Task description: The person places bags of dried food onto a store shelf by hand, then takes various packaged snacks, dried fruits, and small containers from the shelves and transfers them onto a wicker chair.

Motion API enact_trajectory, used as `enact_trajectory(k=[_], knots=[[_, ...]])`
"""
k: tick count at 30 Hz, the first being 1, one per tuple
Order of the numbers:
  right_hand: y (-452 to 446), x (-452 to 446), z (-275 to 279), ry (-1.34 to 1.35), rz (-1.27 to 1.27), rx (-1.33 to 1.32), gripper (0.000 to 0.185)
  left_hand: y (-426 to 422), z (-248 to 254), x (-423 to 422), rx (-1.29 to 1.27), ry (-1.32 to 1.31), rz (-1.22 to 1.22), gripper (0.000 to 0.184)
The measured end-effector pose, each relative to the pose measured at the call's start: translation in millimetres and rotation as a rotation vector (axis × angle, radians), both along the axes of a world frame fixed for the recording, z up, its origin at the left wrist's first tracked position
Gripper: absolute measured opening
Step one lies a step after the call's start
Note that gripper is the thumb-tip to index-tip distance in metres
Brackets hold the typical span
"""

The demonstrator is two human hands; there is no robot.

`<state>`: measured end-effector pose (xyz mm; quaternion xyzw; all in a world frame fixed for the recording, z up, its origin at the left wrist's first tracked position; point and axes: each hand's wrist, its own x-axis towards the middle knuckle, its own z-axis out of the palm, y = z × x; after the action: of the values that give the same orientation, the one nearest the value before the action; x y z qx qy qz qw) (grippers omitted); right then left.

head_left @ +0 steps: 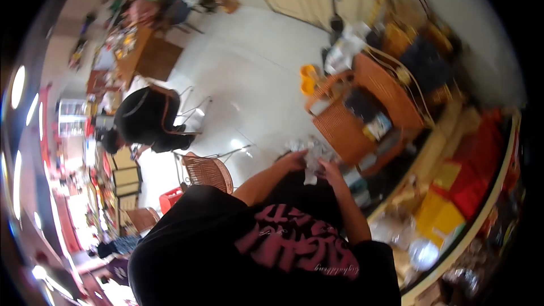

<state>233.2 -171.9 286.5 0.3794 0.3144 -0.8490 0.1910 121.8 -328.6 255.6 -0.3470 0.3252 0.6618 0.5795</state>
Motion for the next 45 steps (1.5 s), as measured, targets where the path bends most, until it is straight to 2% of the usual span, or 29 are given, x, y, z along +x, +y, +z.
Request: enact_trajectory(k=[3,6,8,9,10,12,13,15,18,21,23,27,29,30,32,33,35,36,38,39,40,41,42,44,45], knots=[[44.0,10.9,-55.9,-0.114,-0.106,-0.019,0.049,52.1,-75.2,0.8,0.028,-0.011,-0.034,0.04],[87.9,9.0,-114.9,-0.163,-0.157,-0.018,0.05,109.3,-112.9,-2.5,-0.049,-0.03,-0.087,0.041],[110.0,10.2,-160.1,-0.203,-0.202,-0.047,0.052,133.3,-153.0,-6.4,0.04,-0.005,-0.088,0.041],[115.9,9.4,-178.8,-0.235,-0.227,-0.058,0.052,142.4,-173.8,-18.6,0.015,-0.063,-0.187,0.04],[127.2,3.3,-188.0,-0.289,-0.224,-0.04,0.049,154.4,-178.3,-18.1,0.075,-0.082,-0.172,0.04],[146.0,-8.6,-223.4,-0.318,-0.31,-0.053,0.045,169.1,-249.4,-38.2,0.12,-0.074,-0.254,0.039],[151.2,-16.5,-232.3,-0.327,-0.31,-0.031,0.046,174.2,-260.5,-40.8,0.11,-0.095,-0.25,0.039],[164.9,-39.0,-254.1,-0.293,-0.304,-0.015,0.047,193.5,-258.2,-62.1,-0.035,-0.031,-0.219,0.038],[182.5,-61.2,-290.2,-0.277,-0.274,0.01,0.048,208.8,-278.1,-85.3,0.01,0.002,-0.213,0.037],[200.8,-90.9,-285.4,-0.24,-0.286,0.144,0.048,223.7,-267.7,-113.0,-0.069,0.017,-0.301,0.035],[199.8,-96.3,-292.0,-0.119,-0.273,0.241,0.05,217.9,-274.5,-115.6,-0.13,0.052,-0.337,0.034],[195.4,-103.9,-301.3,-0.186,-0.25,0.4,0.055,212.8,-285.2,-109.1,-0.128,0.021,-0.273,0.034],[184.1,-104.5,-315.0,-0.035,-0.402,0.641,0.063,210.3,-290.3,-108.6,-0.153,-0.046,-0.224,0.034],[183.2,-104.5,-323.6,-0.04,-0.405,0.642,0.063,206.9,-293.3,-108.6,-0.153,-0.049,-0.229,0.034],[186.5,-106.2,-338.1,0.014,-0.262,1.046,0.066,196.9,-300.4,-111.0,-0.113,0.011,-0.331,0.029],[184.4,-104.3,-344.2,0.01,-0.266,1.045,0.066,192.9,-304.7,-112.6,-0.114,0.01,-0.337,0.029],[181.6,-104.5,-338.7,-0.069,-0.291,1.268,0.062,190.6,-300.7,-117.6,-0.072,0.01,-0.392,0.027],[180.9,-103.2,-335.8,-0.074,-0.295,1.266,0.062,190.3,-299.3,-121.4,-0.074,0.009,-0.398,0.027],[187.5,-104.0,-300.0,-0.3,-0.106,0.976,0.064,193.6,-292.0,-126.6,-0.125,0.135,-0.662,0.031],[189.2,-108.5,-269.5,-0.381,-0.026,1.018,0.061,180.3,-321.4,-127.9,-0.122,0.13,-0.67,0.031],[182.2,-101.1,-282.7,-0.391,-0.03,1.018,0.061,157.9,-372.7,-128.9,-0.006,0.615,-1.195,0.04],[165.9,-88.2,-314.3,-0.259,-0.228,1.11,0.059,144.2,-400.0,-129.5,0.137,1.127,-1.691,0.049],[153.6,-78.5,-339.6,-0.12,-0.432,1.201,0.058,151.3,-375.9,-132.6,0.149,1.133,-1.695,0.049],[142.2,-62.9,-345.0,-0.125,-0.465,1.174,0.057,167.5,-295.2,-135.2,-0.216,1.217,-1.62,0.065],[136.9,-53.3,-335.4,-0.191,-0.354,1.133,0.055,164.9,-287.7,-136.9,-0.204,1.224,-1.625,0.065]])
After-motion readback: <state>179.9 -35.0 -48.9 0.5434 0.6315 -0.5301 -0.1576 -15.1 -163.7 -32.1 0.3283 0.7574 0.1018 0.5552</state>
